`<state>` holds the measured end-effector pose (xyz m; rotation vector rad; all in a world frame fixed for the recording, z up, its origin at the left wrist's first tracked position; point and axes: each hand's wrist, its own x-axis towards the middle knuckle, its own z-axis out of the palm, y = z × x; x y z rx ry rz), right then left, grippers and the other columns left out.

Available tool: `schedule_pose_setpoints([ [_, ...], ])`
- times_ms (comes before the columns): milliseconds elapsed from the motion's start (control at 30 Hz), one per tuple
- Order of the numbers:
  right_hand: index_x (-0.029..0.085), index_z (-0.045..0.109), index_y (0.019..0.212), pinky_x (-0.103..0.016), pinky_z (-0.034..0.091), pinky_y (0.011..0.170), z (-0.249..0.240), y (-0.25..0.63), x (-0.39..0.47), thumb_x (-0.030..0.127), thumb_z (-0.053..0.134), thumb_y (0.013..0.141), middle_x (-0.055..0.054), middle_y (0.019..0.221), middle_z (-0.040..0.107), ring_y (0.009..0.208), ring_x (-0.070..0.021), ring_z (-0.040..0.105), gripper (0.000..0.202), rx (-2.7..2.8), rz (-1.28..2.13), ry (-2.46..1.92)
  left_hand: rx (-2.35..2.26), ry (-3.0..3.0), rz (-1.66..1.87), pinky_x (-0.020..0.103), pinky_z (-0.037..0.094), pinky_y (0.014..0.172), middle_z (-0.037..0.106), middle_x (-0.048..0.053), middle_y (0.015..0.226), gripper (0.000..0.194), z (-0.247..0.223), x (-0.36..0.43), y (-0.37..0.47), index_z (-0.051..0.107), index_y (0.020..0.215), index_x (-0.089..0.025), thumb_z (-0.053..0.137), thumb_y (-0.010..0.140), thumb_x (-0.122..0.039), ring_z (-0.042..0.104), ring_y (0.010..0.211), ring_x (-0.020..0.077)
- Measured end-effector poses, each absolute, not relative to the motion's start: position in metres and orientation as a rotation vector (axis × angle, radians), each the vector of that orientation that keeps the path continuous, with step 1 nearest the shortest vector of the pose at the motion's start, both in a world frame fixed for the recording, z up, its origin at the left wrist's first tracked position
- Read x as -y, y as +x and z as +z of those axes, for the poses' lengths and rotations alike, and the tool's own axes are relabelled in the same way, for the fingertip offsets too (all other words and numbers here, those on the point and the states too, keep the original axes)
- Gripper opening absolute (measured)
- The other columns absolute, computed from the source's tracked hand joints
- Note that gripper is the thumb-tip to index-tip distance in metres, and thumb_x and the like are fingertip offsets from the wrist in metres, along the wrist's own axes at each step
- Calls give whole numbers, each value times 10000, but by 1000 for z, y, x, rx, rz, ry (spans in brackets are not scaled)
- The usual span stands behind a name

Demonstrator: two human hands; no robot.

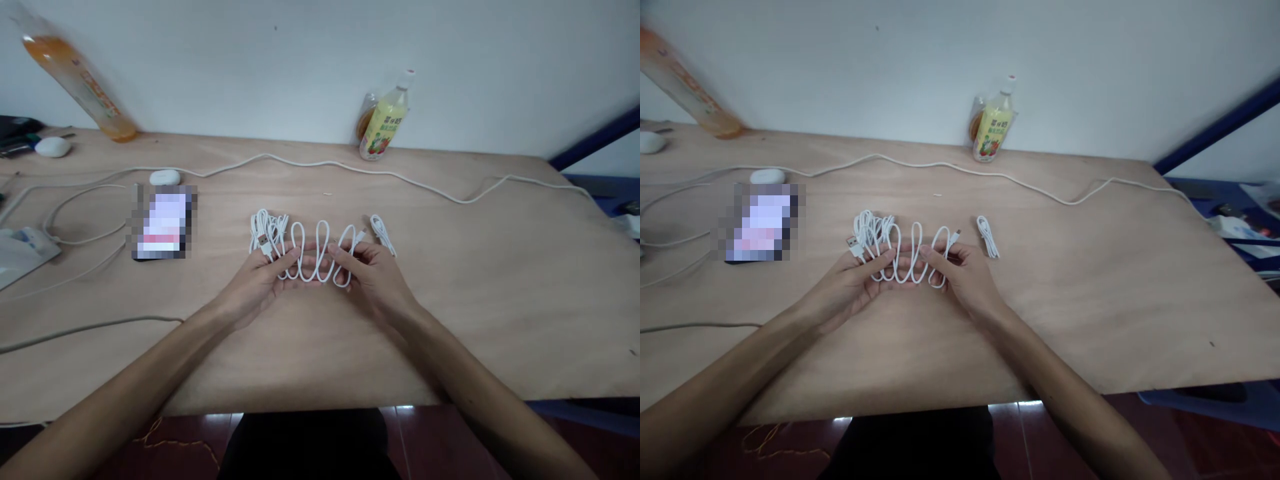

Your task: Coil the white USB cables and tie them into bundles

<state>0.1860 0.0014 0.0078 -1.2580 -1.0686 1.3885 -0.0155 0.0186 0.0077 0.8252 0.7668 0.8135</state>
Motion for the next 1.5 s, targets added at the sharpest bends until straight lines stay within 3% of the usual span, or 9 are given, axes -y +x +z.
schedule_pose_setpoints([
  [267,222,810,1097,-284,507,590,4,189,-4,546,914,805,4,811,726,675,-152,654,448,897,1479,-1168,-781,803,865,474,685,1012,846,142,1191,167,12,-19,-15,788,1128,-153,632,1086,-198,815,1152,307],
  [467,239,794,1102,-313,556,694,-2,190,-4,463,908,828,-19,887,791,773,-177,703,372,849,1488,-1138,-767,799,848,478,679,1023,855,146,1149,157,11,-18,-15,786,1137,-152,651,1080,-209,820,1151,312],
  [767,243,823,994,-381,608,857,-3,188,-4,533,912,806,-79,1109,852,1012,-251,774,357,772,1570,-1081,-738,837,788,442,685,967,850,164,1150,194,8,-18,-16,786,1185,-137,684,1070,-255,817,1132,314],
  [1033,248,788,906,-435,627,913,3,186,-8,708,837,806,-99,1044,844,1096,-306,767,473,776,1646,-1043,-736,848,775,445,670,973,849,146,1102,244,7,-18,-17,802,1241,-148,689,1061,-266,814,1097,301],
  [1267,246,821,994,-396,622,828,2,183,-3,513,964,757,-55,1026,821,894,-226,744,385,857,1552,-1076,-724,897,770,483,656,1002,851,131,1101,283,7,-18,-15,811,1235,-168,792,992,-311,802,1125,321],
  [1500,255,821,900,-397,623,852,2,183,-3,540,949,761,-43,905,805,919,-243,749,342,887,1459,-1082,-741,863,795,475,656,992,853,135,1090,251,6,-18,-15,807,1225,-154,746,1029,-298,813,1089,309],
])
